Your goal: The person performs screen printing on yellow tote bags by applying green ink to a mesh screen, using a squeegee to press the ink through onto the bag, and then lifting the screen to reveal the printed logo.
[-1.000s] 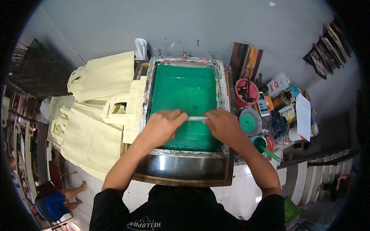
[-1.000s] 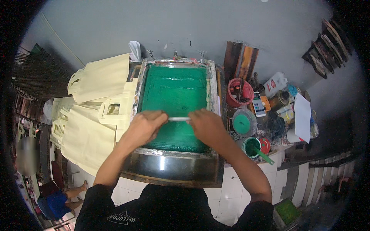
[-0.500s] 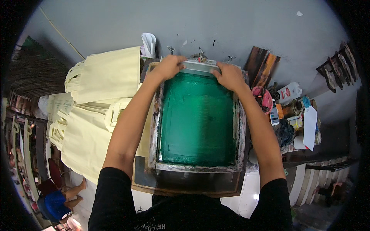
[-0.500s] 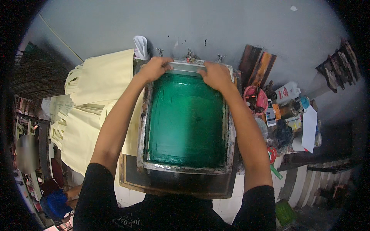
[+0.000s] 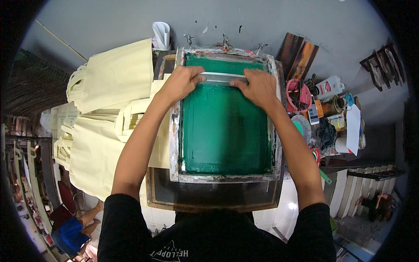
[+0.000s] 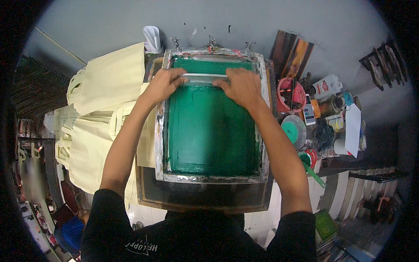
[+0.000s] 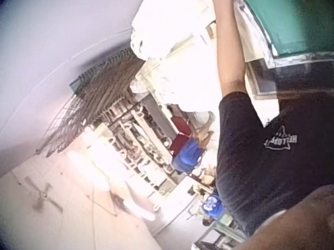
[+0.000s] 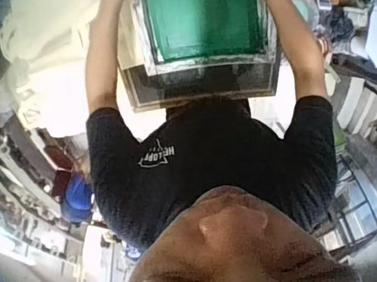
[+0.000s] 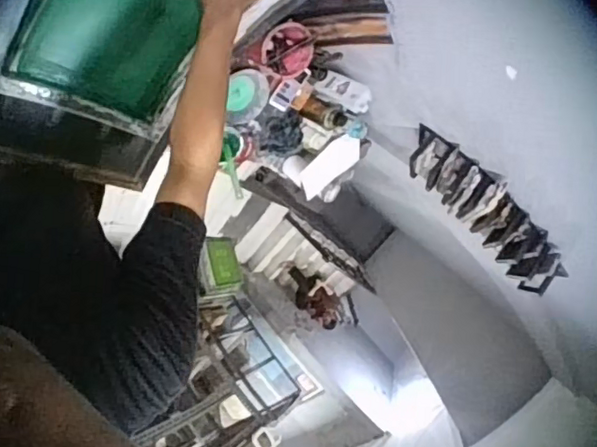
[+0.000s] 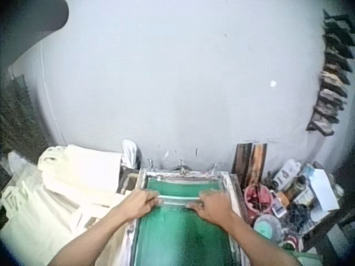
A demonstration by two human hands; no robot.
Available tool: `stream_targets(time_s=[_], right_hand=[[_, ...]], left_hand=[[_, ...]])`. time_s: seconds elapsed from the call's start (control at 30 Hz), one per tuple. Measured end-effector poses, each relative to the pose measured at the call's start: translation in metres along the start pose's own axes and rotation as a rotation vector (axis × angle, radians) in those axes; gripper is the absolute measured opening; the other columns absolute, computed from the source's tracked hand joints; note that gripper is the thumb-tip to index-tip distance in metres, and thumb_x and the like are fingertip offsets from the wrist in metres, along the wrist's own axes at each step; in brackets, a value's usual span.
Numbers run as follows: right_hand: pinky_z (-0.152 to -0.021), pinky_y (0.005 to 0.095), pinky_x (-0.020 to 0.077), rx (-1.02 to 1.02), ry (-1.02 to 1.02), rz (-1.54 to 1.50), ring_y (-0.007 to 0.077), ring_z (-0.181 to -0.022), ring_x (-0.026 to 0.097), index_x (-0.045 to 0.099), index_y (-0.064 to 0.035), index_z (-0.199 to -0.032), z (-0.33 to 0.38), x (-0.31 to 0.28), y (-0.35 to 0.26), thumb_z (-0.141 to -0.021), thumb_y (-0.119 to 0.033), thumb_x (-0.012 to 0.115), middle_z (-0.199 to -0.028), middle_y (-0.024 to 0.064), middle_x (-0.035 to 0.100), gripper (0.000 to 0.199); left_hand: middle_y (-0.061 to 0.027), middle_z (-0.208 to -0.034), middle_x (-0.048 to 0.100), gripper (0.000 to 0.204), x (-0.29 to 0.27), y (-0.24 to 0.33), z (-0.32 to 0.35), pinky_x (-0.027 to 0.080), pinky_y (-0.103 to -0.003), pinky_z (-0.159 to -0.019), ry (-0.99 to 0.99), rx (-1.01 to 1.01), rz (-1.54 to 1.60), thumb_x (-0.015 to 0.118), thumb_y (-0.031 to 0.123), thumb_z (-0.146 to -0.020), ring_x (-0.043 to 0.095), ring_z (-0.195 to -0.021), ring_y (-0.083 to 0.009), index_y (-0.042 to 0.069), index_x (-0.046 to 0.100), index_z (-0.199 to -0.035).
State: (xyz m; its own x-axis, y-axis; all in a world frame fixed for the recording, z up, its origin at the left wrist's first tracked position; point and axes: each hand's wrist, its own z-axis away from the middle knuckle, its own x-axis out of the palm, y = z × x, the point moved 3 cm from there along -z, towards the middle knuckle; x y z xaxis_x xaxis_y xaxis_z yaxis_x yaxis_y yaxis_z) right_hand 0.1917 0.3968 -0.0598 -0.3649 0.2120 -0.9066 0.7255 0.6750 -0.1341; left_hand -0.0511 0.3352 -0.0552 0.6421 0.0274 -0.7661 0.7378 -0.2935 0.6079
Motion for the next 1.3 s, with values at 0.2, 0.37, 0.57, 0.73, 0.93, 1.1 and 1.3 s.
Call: stream_targets(time_s=[0.2,0.37,0.57,0.73,0.93,1.1,1.3], right_hand=[[-0.061,0.0458,0.0472,-0.020,0.035,-0.031,0.0330,-0.067,0.063,0.059,-0.0066,-0.073,0.039,-0.012,-0.018,-0.084,-0.058,0.070,-0.068,0.0115,0.063,0.054],[-0.068,0.0479,0.0510,0.022,-0.074,-0.034,0.0332,-0.078,0.067,0.062,-0.0069,-0.078,0.071,-0.021,-0.034,-0.083,-0.058,0.069,-0.078,0.0112,0.068,0.051],[-0.057,0.0451,0.0462,-0.045,0.019,-0.035,0.0319,-0.066,0.062,0.057,-0.0076,-0.073,0.117,-0.036,-0.059,-0.082,-0.055,0.073,-0.068,0.0104,0.060,0.051],[-0.052,0.0425,0.0439,-0.040,0.010,-0.073,0.0300,-0.061,0.059,0.056,-0.0080,-0.072,0.157,-0.050,-0.081,-0.079,-0.053,0.076,-0.065,0.0087,0.057,0.050],[-0.058,0.0394,0.0454,-0.021,-0.008,-0.053,0.0265,-0.068,0.059,0.057,-0.0095,-0.075,0.204,-0.064,-0.106,-0.076,-0.042,0.080,-0.070,0.0060,0.057,0.040],[-0.063,0.0382,0.0453,-0.107,0.091,0.001,0.0239,-0.079,0.060,0.060,-0.0118,-0.083,0.227,-0.060,-0.108,-0.072,-0.030,0.077,-0.084,0.0038,0.061,0.027],[-0.076,0.0418,0.0512,-0.059,0.204,-0.147,0.0249,-0.090,0.065,0.067,-0.0116,-0.096,0.225,-0.094,-0.102,-0.068,-0.019,0.075,-0.098,0.0052,0.067,0.030]], left_hand=[[-0.0239,-0.088,0.068,0.022,0.010,0.022,0.038,0.050,-0.045,-0.074,-0.018,-0.079,0.023,0.066,0.018,-0.094,0.066,-0.082,-0.0413,-0.001,0.068,-0.106],[-0.0238,-0.094,0.069,0.022,0.017,0.043,0.072,0.051,-0.045,-0.076,-0.006,-0.055,0.013,0.067,0.018,-0.094,0.067,-0.086,-0.0421,-0.001,0.069,-0.106],[-0.0221,-0.101,0.071,0.023,0.024,0.071,0.121,0.053,-0.043,-0.080,-0.015,-0.093,0.024,0.069,0.016,-0.093,0.068,-0.087,-0.0407,-0.002,0.071,-0.106],[-0.0215,-0.099,0.071,0.019,0.031,0.095,0.163,0.054,-0.042,-0.080,-0.027,-0.116,0.059,0.070,0.013,-0.092,0.069,-0.087,-0.0393,-0.002,0.072,-0.104],[-0.0188,-0.100,0.070,0.022,0.042,0.117,0.211,0.055,-0.042,-0.078,-0.027,0.000,0.009,0.070,0.006,-0.089,0.067,-0.092,-0.0364,-0.001,0.068,-0.109],[-0.0225,-0.142,0.052,0.084,0.051,0.115,0.242,0.035,-0.055,-0.110,0.115,-0.006,-0.059,0.084,0.024,-0.077,0.050,-0.131,-0.0411,0.006,0.040,-0.147],[-0.0215,-0.160,0.033,0.125,0.050,0.093,0.272,0.008,-0.061,-0.122,0.366,0.034,-0.289,0.092,0.045,-0.064,0.030,-0.150,-0.0385,0.007,0.019,-0.158]])
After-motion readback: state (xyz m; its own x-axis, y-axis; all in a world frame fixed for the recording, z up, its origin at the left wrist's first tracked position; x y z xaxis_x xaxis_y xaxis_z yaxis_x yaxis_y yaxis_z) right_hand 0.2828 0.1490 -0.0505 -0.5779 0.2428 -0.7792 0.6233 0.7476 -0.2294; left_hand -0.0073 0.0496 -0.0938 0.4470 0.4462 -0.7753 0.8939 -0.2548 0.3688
